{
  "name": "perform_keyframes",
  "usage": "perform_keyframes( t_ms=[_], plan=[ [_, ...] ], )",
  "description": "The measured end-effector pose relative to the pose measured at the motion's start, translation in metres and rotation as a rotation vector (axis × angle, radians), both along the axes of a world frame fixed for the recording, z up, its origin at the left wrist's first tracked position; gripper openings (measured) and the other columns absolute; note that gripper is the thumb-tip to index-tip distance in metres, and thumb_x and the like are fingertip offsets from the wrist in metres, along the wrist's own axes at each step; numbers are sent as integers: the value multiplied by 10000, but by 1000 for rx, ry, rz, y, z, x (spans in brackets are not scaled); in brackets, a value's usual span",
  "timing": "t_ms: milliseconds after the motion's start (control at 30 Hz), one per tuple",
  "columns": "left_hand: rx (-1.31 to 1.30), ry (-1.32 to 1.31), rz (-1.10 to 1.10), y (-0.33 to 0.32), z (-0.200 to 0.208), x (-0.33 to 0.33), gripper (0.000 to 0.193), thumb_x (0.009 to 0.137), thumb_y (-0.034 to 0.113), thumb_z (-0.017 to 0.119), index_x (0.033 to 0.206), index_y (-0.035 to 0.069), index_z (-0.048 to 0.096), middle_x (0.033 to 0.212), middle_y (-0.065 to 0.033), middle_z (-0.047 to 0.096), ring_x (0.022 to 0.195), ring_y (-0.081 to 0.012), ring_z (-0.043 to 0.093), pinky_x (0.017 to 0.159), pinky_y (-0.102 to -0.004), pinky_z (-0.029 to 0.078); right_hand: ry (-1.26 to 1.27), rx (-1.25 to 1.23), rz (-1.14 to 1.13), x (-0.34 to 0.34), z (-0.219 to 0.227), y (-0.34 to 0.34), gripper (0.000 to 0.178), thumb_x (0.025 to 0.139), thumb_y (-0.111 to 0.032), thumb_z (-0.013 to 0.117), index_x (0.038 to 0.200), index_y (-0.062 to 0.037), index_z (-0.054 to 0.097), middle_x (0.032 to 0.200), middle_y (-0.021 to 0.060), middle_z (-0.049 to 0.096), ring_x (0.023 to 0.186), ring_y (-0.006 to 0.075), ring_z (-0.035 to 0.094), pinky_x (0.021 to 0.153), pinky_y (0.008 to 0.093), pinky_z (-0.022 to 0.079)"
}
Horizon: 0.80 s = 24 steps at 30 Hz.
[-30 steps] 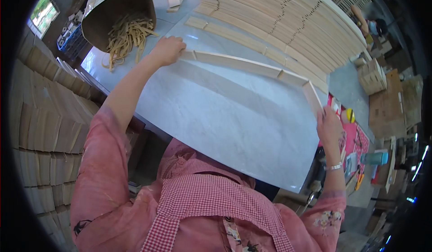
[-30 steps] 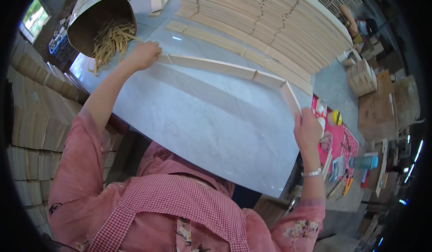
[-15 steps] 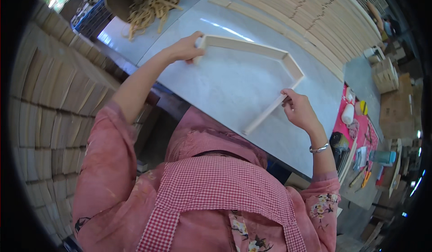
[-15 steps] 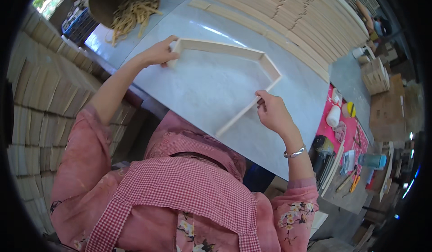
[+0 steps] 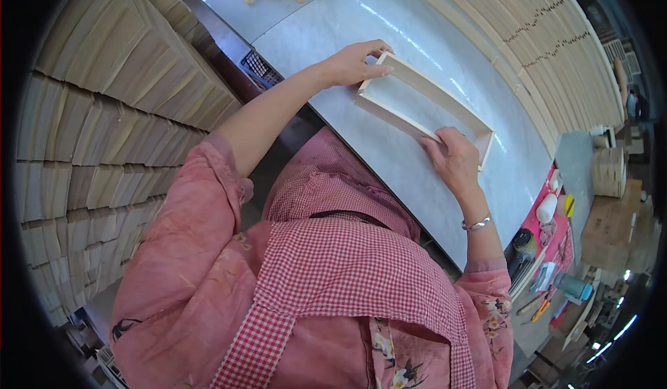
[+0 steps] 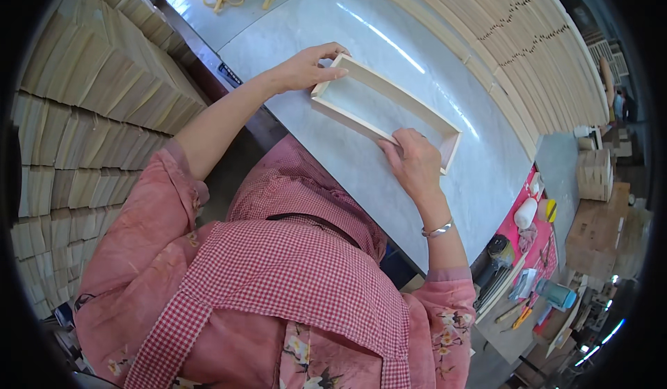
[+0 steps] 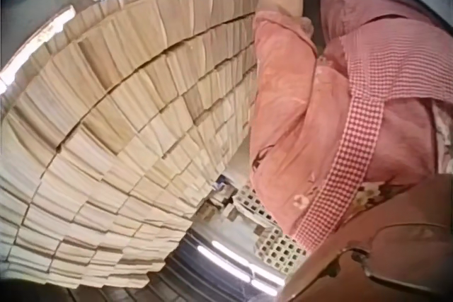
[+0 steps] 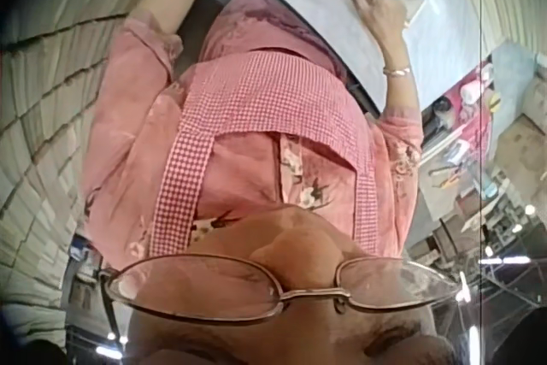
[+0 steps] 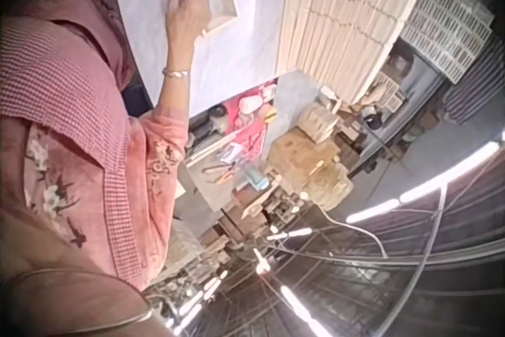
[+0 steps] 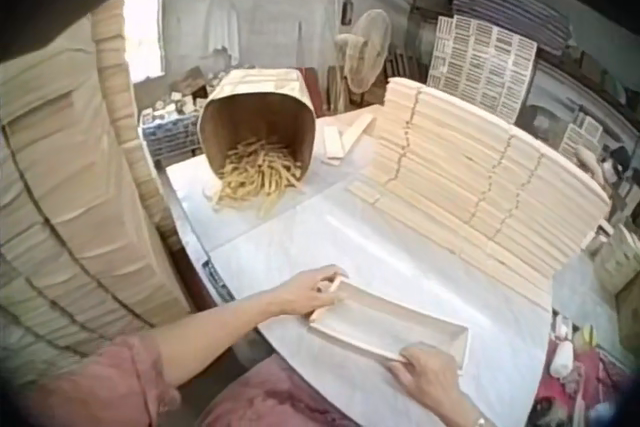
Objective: Assemble wooden boxes by gluing and stapling pieces together.
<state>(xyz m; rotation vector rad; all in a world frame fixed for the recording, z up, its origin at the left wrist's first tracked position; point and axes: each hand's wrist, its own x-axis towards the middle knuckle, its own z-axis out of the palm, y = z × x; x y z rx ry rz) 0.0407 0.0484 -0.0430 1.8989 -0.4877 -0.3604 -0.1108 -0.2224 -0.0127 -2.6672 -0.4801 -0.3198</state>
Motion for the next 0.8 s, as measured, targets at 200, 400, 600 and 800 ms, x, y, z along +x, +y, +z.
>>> perform_keyframes(
  t_ms=[200, 400, 600, 800],
  plan=[
    [34, -62, 0, -1, -6, -2, 463, 929, 289, 687, 1342, 120, 565, 1267, -128, 641, 1025, -280, 630, 882, -362, 538, 5, -7, -4, 2, -1, -1, 183, 865, -194, 751, 882, -54, 635, 784, 64, 614, 676, 244, 585, 642, 345, 475],
    [-153, 190, 13, 6, 6, -14, 630, 866, 242, 759, 1418, 90, 495, 1142, -143, 681, 950, -254, 641, 809, -336, 550, -2, -2, -33, 1, -1, 1, 176, 855, -173, 759, 890, -51, 636, 789, 63, 625, 694, 241, 595, 649, 341, 477],
    [-31, 159, -306, 33, 10, -16, 876, 729, 179, 864, 1456, 1, 409, 1008, -154, 686, 830, -221, 633, 739, -314, 545, 50, -7, -5, 5, 4, 4, 162, 864, -104, 741, 979, -23, 660, 892, 96, 661, 758, 249, 616, 698, 329, 503],
    [-14, 21, -253, 31, 11, -17, 971, 656, 148, 899, 1456, -42, 382, 921, -145, 669, 742, -199, 616, 686, -301, 535, -63, 58, 224, 30, 17, 68, 319, 836, -17, 707, 1153, -33, 684, 1080, 109, 648, 888, 266, 628, 758, 341, 516]
  ],
)
